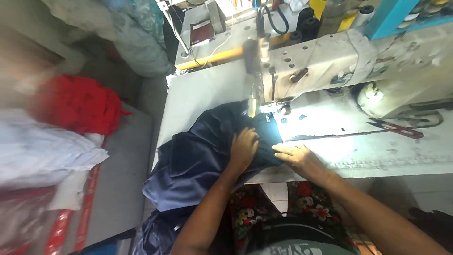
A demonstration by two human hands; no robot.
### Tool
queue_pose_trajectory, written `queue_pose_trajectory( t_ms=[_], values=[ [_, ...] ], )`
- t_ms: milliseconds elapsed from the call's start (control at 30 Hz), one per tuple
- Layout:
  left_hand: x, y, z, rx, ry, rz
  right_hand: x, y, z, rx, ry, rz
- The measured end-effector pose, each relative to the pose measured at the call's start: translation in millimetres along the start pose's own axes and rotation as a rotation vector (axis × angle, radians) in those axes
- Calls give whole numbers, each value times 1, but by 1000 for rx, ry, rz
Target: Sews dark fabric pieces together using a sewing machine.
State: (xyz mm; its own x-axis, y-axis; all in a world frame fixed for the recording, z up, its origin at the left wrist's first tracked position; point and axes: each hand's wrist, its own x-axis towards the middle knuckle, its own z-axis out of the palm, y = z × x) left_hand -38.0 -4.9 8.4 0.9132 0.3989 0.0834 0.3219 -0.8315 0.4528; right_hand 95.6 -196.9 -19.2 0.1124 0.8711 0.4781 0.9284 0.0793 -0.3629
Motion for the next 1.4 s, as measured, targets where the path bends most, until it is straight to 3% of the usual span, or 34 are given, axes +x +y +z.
queue_pose_trajectory(
  t_ms=[333,533,1133,1400],
  values=[
    [-3,-1,-4,-38,-1,134,3,-6,1,-9,26,50],
    [2,-3,-1,27,14,18,1,-16,2,-47,34,134],
    [11,-15,1,31,37,60,14,-8,7,-65,72,141],
    [28,-23,0,41,19,-2,27,-1,11,-133,50,166]
  ],
)
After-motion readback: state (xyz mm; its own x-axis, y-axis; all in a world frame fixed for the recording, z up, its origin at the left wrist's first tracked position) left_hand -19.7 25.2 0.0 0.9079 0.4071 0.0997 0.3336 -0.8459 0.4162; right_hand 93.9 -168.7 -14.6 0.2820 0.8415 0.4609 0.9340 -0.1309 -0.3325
